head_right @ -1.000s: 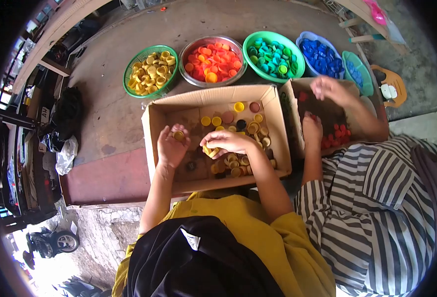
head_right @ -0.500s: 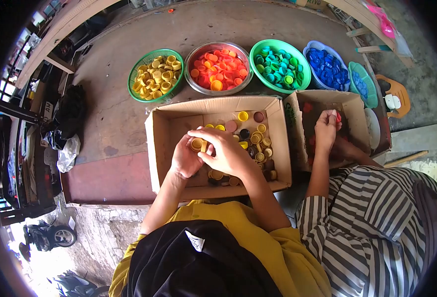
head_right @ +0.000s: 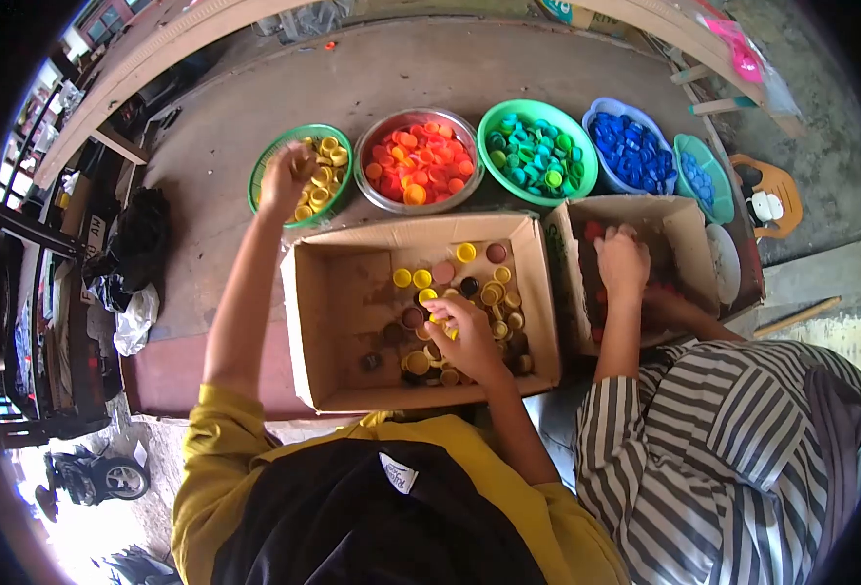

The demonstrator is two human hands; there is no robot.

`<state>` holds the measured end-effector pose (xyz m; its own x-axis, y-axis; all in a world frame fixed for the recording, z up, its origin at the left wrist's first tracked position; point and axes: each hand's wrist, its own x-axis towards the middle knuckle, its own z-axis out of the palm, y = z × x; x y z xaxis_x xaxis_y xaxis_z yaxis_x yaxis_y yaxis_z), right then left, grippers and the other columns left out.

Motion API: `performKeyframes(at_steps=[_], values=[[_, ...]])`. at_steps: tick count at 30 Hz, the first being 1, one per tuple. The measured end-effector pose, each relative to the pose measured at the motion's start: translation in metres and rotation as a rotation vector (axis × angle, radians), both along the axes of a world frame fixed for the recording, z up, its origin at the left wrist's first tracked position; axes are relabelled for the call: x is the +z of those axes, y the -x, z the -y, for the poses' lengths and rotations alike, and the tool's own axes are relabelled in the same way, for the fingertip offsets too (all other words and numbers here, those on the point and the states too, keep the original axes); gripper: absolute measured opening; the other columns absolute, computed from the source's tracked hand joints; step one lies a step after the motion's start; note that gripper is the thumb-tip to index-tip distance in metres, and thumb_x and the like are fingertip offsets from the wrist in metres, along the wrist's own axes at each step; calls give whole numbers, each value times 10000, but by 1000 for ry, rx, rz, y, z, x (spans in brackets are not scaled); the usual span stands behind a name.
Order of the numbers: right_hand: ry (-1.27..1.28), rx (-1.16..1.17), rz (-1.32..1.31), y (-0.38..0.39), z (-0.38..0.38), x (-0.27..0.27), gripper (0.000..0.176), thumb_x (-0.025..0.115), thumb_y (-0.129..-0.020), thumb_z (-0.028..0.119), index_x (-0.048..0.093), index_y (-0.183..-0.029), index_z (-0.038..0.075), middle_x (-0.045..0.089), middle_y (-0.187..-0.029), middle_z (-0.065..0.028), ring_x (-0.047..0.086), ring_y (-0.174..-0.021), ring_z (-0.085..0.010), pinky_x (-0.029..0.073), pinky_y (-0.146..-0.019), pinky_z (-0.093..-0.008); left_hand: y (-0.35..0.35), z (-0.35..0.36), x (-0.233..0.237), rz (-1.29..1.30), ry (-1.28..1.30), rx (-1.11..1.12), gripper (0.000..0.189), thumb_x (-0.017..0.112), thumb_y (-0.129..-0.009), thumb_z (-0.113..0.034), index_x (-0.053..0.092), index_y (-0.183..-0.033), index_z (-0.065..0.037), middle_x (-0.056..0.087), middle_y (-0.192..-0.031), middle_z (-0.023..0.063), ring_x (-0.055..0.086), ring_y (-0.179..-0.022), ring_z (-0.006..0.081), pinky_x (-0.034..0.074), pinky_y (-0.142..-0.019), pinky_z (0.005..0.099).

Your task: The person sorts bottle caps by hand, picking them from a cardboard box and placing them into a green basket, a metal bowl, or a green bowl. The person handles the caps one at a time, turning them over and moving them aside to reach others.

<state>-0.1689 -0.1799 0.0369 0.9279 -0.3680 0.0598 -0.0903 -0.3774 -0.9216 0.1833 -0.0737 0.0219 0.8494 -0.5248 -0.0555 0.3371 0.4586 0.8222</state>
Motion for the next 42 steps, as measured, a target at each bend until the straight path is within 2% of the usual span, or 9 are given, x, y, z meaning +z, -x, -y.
performKeyframes(at_steps=[3,7,11,18,23,31,35,39,42], values=[[12,13,-11,7,-1,-10,268,612,-732,49,567,-994,19,599,-901,-99,596,-785,-194,473,-644,-288,-22,-2,2,239,-661,79,739,521,-812,-459,204,-1344,-56,220,-1356,195,248,-1243,324,301,-967,486],[206,52,-110,6,7,-28,238,592,-662,11,583,-899,33,587,-862,-114,578,-752,-272,472,-649,-361,-7,-7,-2,475,-1192,134,1058,552,-706,-621,-4,-1384,-29,58,-1410,272,41,-1315,396,89,-1060,463],[366,287,-461,-11,-2,-36,112,615,-596,40,589,-705,37,596,-745,-94,582,-735,-282,469,-620,-371,35,-20,-12,817,-1052,325,960,556,-760,-555,114,-1319,88,113,-1360,324,57,-1302,401,84,-1053,454],[845,583,-591,-26,-32,-87,130,629,-597,62,609,-724,75,580,-773,-101,589,-758,-287,476,-625,-392,182,-55,45,711,-960,140,636,592,-809,-317,270,-1268,-17,326,-1261,240,405,-1105,310,352,-920,415],[433,383,-379,-22,-6,-47,114,643,-654,109,611,-748,55,617,-689,-114,606,-640,-265,475,-588,-352,225,-63,5,589,-728,-288,320,578,-814,-87,466,-1108,-25,576,-958,57,548,-819,151,449,-681,258],[16,224,-139,-8,14,-4,128,637,-776,86,577,-818,-19,583,-679,-44,533,-600,-88,440,-560,-234,249,-50,-13,9,-471,-664,252,464,-914,-208,484,-1078,-17,576,-936,51,573,-838,109,480,-685,237],[-5,90,-88,-1,20,-4,142,643,-762,90,566,-803,-22,586,-666,-92,551,-588,-131,442,-565,-260,250,-47,-19,-23,-318,-628,232,450,-921,-203,496,-1066,-28,579,-929,38,569,-851,89,480,-694,233],[117,-118,-103,3,32,-13,150,645,-762,127,576,-818,7,599,-679,-63,542,-561,-123,440,-533,-260,233,-50,-18,179,-577,-570,275,477,-901,-197,497,-1092,-1,593,-962,87,585,-903,177,479,-777,285],[57,-168,-135,0,31,-14,160,646,-763,135,583,-832,6,608,-695,-58,547,-579,-125,445,-552,-255,222,-51,-17,700,-995,-462,409,543,-851,-208,443,-1192,-5,534,-1119,173,538,-1021,302,431,-891,370]])
